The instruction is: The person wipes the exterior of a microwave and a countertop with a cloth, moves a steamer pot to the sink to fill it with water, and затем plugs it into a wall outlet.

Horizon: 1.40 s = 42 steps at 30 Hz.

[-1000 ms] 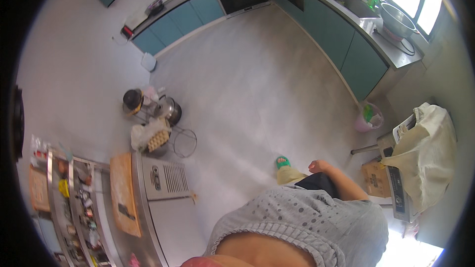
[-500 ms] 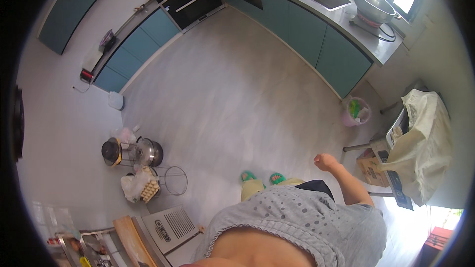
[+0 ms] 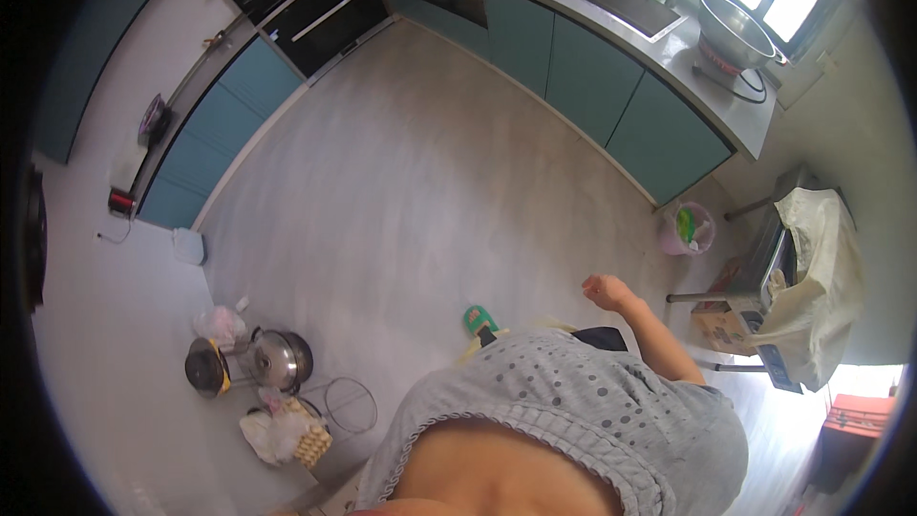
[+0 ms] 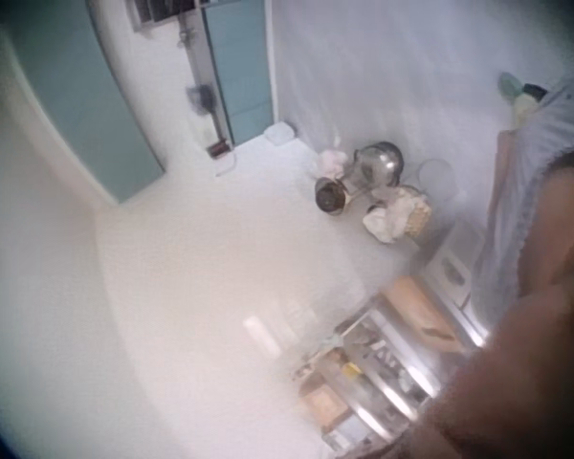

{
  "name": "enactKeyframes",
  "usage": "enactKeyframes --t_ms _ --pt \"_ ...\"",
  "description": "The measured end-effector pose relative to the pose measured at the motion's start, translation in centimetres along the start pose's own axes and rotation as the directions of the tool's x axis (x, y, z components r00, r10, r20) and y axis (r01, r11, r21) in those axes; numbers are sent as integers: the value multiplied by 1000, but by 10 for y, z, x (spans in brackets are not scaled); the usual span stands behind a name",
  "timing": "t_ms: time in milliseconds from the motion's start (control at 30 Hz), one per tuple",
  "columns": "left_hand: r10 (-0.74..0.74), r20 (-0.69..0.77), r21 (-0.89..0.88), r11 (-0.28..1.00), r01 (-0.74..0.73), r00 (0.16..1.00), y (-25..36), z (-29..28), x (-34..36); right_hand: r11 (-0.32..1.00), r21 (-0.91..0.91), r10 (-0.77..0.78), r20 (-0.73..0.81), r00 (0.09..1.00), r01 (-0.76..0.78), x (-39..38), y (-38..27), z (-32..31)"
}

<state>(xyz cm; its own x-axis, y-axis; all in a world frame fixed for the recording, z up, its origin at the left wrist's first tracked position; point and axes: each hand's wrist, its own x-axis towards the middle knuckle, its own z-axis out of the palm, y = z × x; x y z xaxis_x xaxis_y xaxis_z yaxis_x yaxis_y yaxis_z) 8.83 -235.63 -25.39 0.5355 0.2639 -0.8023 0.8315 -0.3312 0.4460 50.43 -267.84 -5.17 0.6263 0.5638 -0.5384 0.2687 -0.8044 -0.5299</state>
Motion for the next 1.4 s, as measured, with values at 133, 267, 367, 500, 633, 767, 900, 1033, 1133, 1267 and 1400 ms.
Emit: enactKeyframes --t_ms 133,267,367,500,633,767,900,1033,1133,1267,1400 --pt "89 43 183 978 -96 995 42 -84 41 996 82 27 -54 998 -23 48 -33 -27" --pt "116 -22 84 990 -114 993 153 -186 38 987 131 105 -72 992 -95 95 -49 -55" --pt "153 -77 -71 985 -159 985 165 -218 104 980 157 136 -91 987 -121 159 -43 -85" --pt "81 -206 -93 990 -102 975 183 -252 215 979 179 127 -192 973 -93 262 -30 -138" --pt "16 -241 -365 925 -106 970 194 -278 292 998 43 -36 -235 971 48 375 -74 -246" --pt "-108 -181 -538 843 -7 978 274 -327 332 981 -107 -189 -303 934 164 483 -107 -344" --pt "-65 -115 -532 846 -6 991 301 -366 384 982 -62 -187 -372 909 177 587 -170 -438" --pt "-142 -110 -476 876 73 984 337 -447 420 978 -154 -206 -634 746 139 701 -196 -505" --pt "-188 -66 -438 888 140 980 362 -513 461 986 -166 -117 -764 634 -18 779 -213 -546" --pt "-224 -65 -444 879 173 972 426 -620 519 933 -98 136 -796 590 -347 847 -242 -571" --pt "-258 -94 -470 863 185 962 527 -715 593 917 -43 210 -792 573 -396 873 -238 -572"
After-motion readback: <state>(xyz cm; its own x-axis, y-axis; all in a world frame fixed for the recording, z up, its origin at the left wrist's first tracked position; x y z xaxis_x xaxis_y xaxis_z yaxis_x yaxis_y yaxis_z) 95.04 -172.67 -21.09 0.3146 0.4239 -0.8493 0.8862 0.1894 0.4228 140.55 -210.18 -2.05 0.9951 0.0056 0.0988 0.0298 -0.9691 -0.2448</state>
